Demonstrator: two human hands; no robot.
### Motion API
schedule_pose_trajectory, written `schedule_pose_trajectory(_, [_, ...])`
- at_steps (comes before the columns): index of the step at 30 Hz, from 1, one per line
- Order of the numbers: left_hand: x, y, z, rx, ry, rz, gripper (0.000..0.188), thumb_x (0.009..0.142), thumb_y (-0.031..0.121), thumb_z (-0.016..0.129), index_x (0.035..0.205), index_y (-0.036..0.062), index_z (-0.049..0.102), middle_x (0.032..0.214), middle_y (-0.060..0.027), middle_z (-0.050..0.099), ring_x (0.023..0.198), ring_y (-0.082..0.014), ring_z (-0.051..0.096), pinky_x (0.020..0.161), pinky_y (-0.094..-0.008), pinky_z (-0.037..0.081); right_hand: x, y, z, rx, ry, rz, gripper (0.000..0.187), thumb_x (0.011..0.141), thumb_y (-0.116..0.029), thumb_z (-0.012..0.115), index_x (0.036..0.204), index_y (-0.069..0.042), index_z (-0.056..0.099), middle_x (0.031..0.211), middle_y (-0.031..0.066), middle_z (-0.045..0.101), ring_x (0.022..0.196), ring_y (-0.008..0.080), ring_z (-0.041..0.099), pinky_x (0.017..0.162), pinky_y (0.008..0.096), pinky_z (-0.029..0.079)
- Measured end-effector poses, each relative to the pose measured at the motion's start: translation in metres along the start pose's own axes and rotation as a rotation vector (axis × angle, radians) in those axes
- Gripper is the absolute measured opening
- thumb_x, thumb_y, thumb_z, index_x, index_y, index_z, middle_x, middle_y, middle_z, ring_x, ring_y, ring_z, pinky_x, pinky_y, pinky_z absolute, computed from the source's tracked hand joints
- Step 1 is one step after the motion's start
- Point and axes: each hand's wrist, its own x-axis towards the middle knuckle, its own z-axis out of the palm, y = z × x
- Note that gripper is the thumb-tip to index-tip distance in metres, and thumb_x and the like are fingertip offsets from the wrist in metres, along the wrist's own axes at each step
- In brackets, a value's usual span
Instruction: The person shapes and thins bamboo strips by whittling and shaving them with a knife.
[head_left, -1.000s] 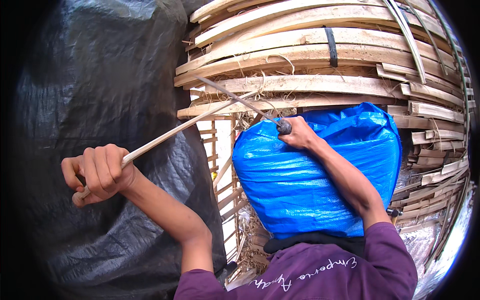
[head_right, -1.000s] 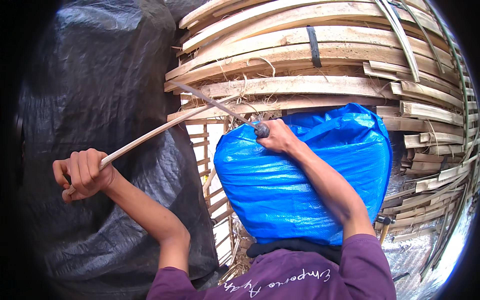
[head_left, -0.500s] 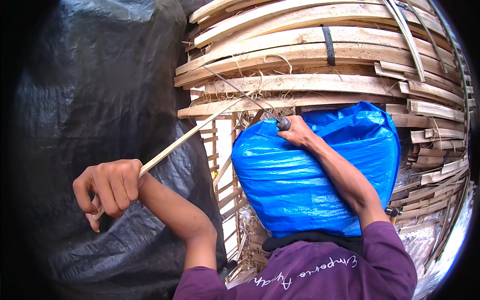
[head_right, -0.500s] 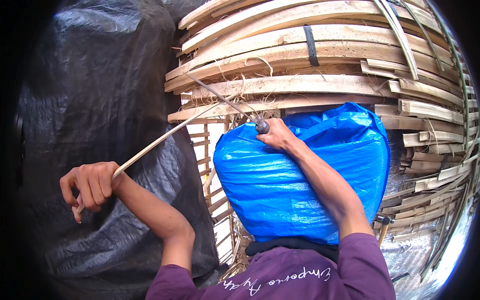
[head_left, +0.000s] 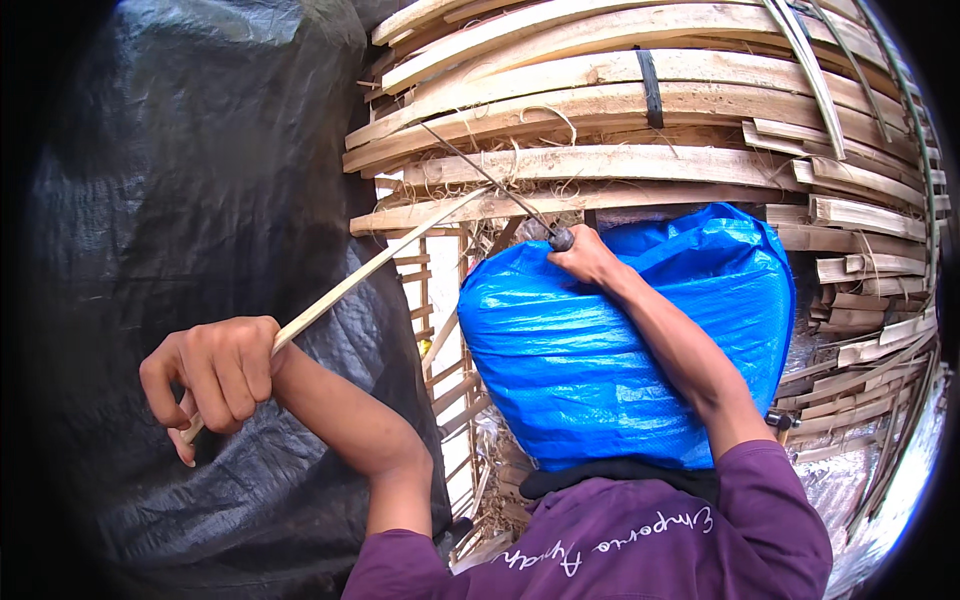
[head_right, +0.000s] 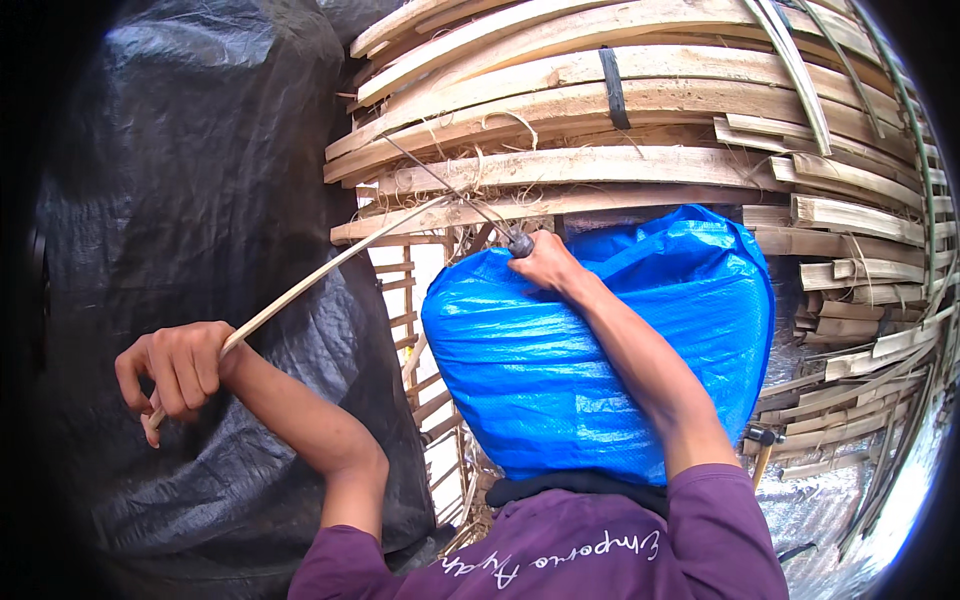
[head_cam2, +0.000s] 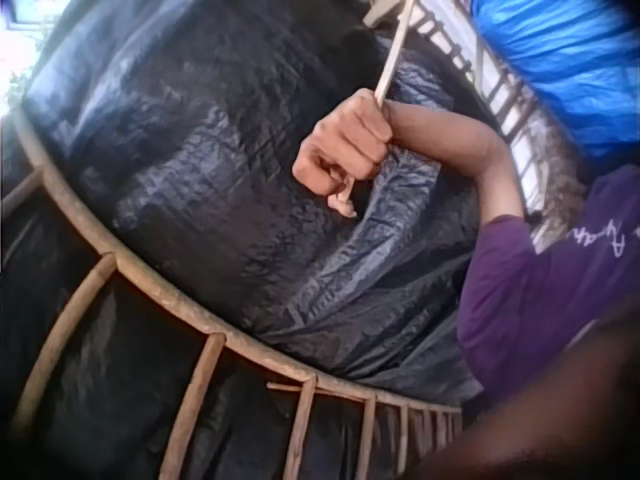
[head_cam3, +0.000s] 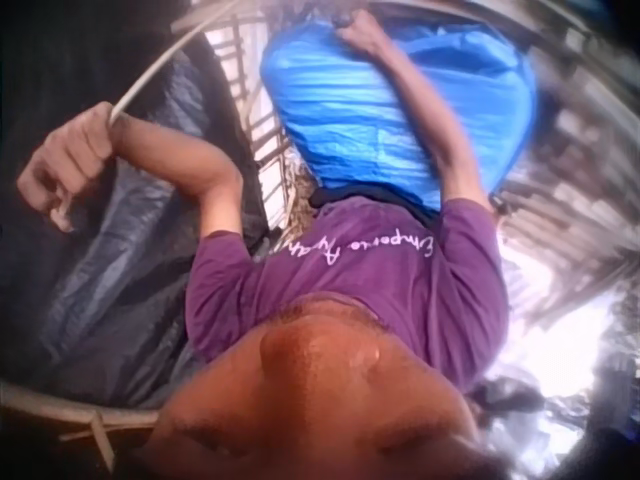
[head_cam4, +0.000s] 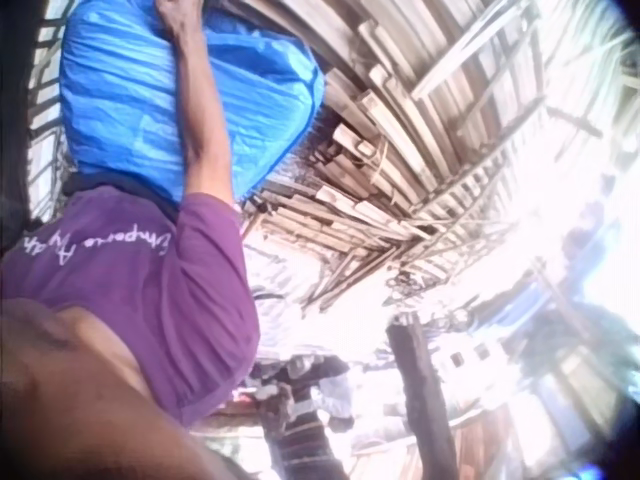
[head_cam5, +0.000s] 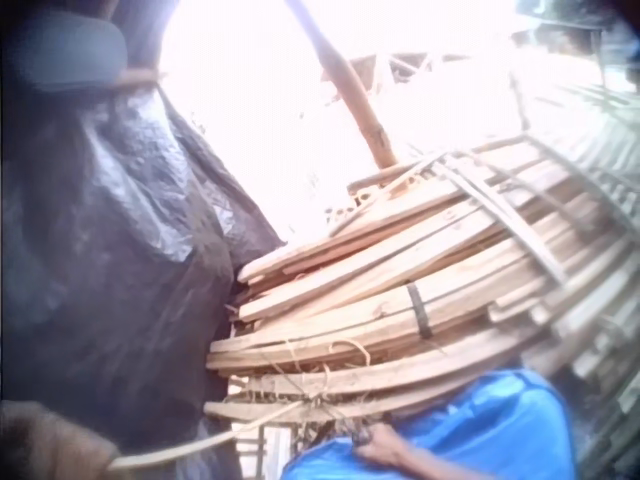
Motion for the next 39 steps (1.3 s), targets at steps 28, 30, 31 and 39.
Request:
schedule_pose_trajectory(28, [-0.029,0.007,0.016,0.129,0.241,0.219,0.033,0.084,0.010,0.071,0.091,0.0092,0.040,0.040,0.0001,0.045,0.030,-0.0010,0.027,0.037,-0.0207,0.007,-0.023,-0.047,0.014,-0.017,-0.178,-0.474,0.017,0.068,-0.016,0.069,0.075,-0.004,0.060,0.063,0.0155,0.061,0.056,0.0323,0.056,0.057,0.0423,0.046])
schedule_pose_trajectory(30, [-0.028,0.008,0.015,0.127,0.241,0.218,0.033,0.084,0.010,0.072,0.091,0.0094,0.040,0.040,0.0002,0.045,0.030,-0.0009,0.026,0.038,-0.0208,0.007,-0.013,-0.030,0.009,-0.011,-0.162,-0.378,0.017,0.068,-0.015,0.069,0.072,-0.002,0.058,0.060,0.0130,0.059,0.054,0.0236,0.053,0.057,0.0392,0.045])
schedule_pose_trajectory(31, [-0.029,0.010,0.014,0.124,0.245,0.229,0.033,0.084,0.010,0.071,0.091,0.0095,0.040,0.040,0.0003,0.045,0.030,-0.0008,0.026,0.038,-0.0209,0.007,-0.012,-0.019,0.007,-0.001,-0.136,-0.294,0.018,0.070,-0.016,0.068,0.070,-0.001,0.057,0.059,0.0107,0.057,0.055,0.0184,0.053,0.057,0.0385,0.045])
schedule_pose_trajectory(39, [0.002,-0.001,0.000,0.122,0.224,0.147,0.032,0.085,0.011,0.071,0.090,0.0099,0.039,0.040,0.0006,0.044,0.030,-0.0005,0.024,0.037,-0.0209,0.007,-0.001,0.007,-0.003,0.007,-0.041,-0.117,0.017,0.072,-0.015,0.067,0.076,0.000,0.061,0.063,0.0107,0.060,0.060,0.0152,0.055,0.060,0.0368,0.046])
